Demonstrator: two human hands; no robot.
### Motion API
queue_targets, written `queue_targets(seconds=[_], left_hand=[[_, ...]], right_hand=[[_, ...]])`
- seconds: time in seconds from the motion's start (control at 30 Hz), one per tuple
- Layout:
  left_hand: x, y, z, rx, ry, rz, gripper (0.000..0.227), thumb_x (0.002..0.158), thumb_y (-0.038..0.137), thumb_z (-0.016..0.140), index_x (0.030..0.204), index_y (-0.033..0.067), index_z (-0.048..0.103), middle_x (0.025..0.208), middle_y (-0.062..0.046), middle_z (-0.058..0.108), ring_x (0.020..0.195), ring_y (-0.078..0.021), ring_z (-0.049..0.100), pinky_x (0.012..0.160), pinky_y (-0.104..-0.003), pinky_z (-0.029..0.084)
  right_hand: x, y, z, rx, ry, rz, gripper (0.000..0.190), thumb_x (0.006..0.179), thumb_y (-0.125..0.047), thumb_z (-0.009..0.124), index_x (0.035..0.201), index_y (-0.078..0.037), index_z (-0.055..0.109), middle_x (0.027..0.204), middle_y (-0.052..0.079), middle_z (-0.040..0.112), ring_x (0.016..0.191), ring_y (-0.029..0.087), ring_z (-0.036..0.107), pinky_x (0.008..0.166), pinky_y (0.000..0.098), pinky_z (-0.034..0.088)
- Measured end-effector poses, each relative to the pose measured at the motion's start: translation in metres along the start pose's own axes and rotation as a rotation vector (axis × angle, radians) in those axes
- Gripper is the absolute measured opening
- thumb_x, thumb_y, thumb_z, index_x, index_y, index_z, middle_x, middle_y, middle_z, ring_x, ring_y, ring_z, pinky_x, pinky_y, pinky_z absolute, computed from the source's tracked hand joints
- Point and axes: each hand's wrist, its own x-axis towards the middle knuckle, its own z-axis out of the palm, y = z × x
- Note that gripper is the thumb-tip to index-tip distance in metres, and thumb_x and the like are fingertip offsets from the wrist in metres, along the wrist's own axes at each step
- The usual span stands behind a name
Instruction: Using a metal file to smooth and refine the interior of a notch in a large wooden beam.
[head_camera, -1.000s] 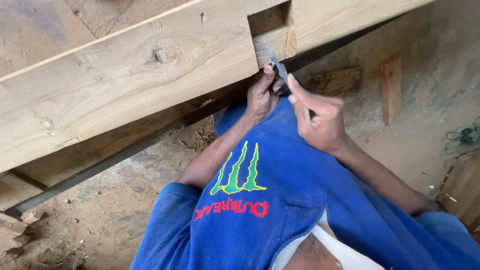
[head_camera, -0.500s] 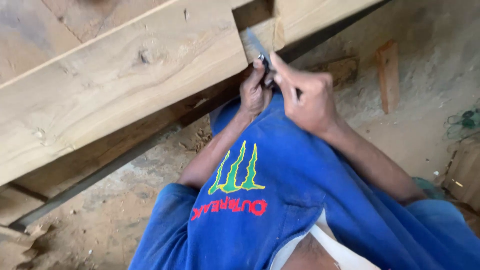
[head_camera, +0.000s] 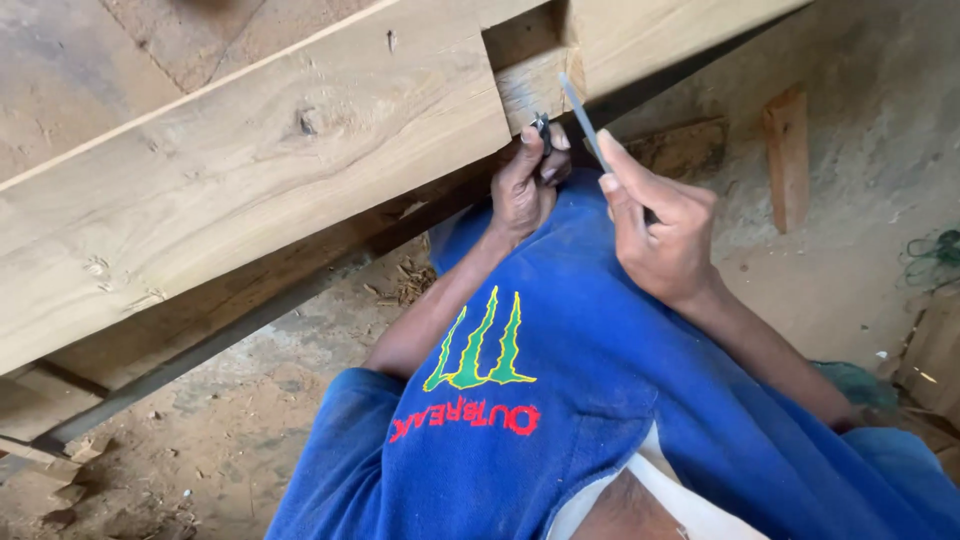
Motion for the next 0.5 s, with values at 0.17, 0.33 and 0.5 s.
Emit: queue_targets(seconds=[0.17, 0.33, 0.5], left_hand=[[-0.001, -0.003, 0.006, -0.050, -0.070, -0.001, 0.048, 0.111, 0.051, 0.054, 0.097, 0.0051, 0.059, 0.071, 0.004, 0.036, 0.067, -0.0102, 0.030, 0.065, -0.029, 0.026], [-0.006, -0.006, 0.003, -0.074, -0.002, -0.015, 0.046, 0.106, 0.050, 0.056, 0.100, 0.0052, 0.062, 0.069, 0.004, 0.038, 0.065, -0.0096, 0.032, 0.062, -0.028, 0.026], [0.006, -0.017, -0.005, -0.031, 0.070, 0.031, 0.044, 0.103, 0.050, 0.059, 0.101, 0.0056, 0.063, 0.071, 0.003, 0.044, 0.068, -0.0102, 0.038, 0.064, -0.029, 0.029]], right_hand=[[-0.001, 0.011, 0.008, 0.001, -0.031, -0.323, 0.039, 0.100, 0.009, 0.066, 0.138, 0.003, 0.064, 0.110, 0.024, 0.075, 0.093, 0.022, 0.077, 0.075, 0.0325, 0.059], [0.014, 0.013, 0.015, 0.051, -0.012, -0.320, 0.036, 0.101, 0.009, 0.066, 0.137, 0.004, 0.064, 0.114, 0.025, 0.074, 0.101, 0.025, 0.078, 0.083, 0.0316, 0.061], [0.011, 0.009, 0.005, 0.025, -0.030, -0.320, 0.036, 0.097, 0.006, 0.068, 0.133, 0.004, 0.066, 0.115, 0.027, 0.072, 0.103, 0.027, 0.078, 0.082, 0.0322, 0.059]])
